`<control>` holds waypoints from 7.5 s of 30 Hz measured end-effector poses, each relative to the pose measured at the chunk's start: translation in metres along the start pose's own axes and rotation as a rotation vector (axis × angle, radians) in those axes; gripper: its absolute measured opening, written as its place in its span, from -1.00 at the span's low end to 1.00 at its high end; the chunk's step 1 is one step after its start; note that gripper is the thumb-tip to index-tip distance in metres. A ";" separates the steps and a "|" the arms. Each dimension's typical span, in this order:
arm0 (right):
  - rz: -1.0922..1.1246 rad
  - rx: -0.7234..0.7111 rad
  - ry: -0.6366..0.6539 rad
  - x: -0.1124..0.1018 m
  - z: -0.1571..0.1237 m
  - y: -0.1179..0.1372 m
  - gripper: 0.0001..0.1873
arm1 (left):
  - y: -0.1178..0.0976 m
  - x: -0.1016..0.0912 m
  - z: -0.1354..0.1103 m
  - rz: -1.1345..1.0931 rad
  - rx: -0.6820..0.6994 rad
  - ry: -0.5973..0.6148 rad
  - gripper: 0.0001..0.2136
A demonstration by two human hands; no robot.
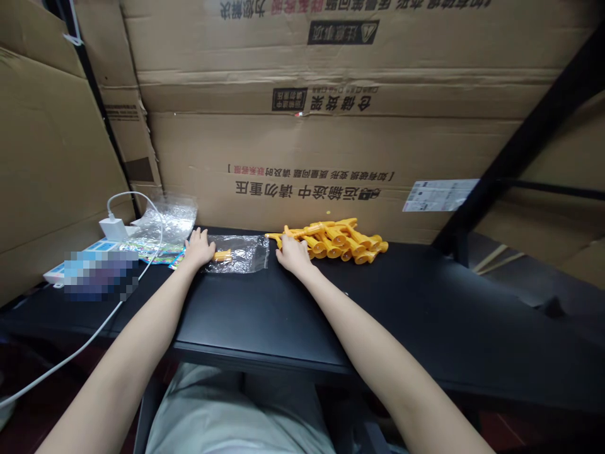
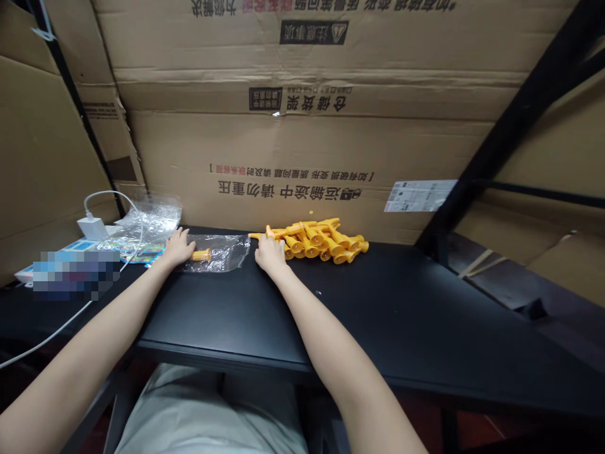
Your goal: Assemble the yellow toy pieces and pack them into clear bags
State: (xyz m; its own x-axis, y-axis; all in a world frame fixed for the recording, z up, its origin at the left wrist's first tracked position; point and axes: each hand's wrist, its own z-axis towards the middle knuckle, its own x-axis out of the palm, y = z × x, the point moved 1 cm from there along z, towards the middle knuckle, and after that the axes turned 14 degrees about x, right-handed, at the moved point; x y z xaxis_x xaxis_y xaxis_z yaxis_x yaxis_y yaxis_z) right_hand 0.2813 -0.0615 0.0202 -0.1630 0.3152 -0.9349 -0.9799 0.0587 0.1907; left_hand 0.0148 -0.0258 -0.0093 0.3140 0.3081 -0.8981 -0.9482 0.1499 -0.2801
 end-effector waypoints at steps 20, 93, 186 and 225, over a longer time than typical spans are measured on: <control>0.457 -0.195 -0.038 -0.027 -0.004 0.011 -0.83 | 0.004 0.000 0.004 0.073 -0.001 -0.035 -0.53; -0.189 0.040 0.150 -0.010 0.000 -0.011 -0.64 | -0.007 -0.004 0.000 0.110 0.067 0.205 -0.40; 0.456 -0.194 0.158 0.005 -0.014 0.025 -0.82 | -0.032 -0.004 -0.005 -0.616 0.068 0.020 -0.56; 0.592 -0.213 -0.043 0.040 0.021 -0.009 -0.73 | -0.016 -0.003 0.000 0.047 0.234 0.262 -0.42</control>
State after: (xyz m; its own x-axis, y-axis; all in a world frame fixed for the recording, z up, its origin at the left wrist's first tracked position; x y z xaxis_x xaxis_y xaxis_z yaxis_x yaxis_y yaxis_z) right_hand 0.2861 -0.0295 -0.0125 -0.6846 0.2747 -0.6752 -0.7269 -0.3256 0.6046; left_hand 0.0289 -0.0293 -0.0023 0.2183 0.0725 -0.9732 -0.9150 0.3619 -0.1783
